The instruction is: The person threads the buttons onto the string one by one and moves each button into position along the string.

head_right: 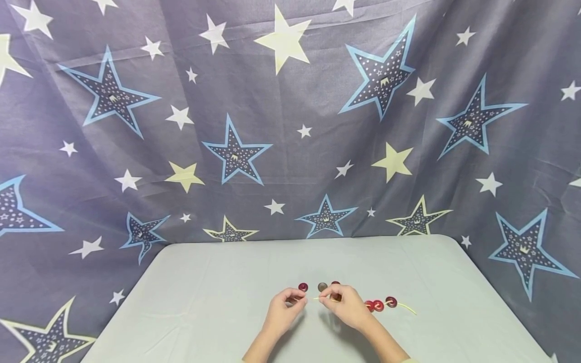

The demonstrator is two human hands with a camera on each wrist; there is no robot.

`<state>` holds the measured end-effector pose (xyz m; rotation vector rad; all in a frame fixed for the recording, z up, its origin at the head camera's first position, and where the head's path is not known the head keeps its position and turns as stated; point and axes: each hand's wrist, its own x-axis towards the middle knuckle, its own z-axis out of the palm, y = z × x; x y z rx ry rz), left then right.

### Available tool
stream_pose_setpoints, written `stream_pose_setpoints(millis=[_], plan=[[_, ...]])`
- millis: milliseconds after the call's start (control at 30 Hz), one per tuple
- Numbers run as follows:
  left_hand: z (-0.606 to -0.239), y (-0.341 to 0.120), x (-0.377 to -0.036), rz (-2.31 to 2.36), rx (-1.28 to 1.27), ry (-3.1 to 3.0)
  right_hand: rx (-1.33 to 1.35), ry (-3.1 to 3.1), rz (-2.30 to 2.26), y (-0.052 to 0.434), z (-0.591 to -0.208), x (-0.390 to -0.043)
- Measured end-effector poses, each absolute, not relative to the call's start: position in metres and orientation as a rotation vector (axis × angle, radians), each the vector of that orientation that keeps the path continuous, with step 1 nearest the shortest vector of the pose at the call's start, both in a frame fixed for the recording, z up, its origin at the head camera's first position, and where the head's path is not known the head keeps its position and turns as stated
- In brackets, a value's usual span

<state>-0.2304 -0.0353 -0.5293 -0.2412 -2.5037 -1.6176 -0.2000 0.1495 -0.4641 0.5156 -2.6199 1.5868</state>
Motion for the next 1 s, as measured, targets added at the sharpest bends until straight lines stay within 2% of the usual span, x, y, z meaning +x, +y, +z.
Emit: stream_pose_setpoints(millis=[333, 1000], plan=[[-0.528, -0.042, -0.245, -1.078, -0.296, -2.614, 0.531, -2.593, 1.595, 0.150, -0.467, -0.202], [-0.527, -0.035, -0.270, -0.448, -0.451, -2.778, 0.505, -2.618, 1.594, 0.148, -0.465, -0.201]])
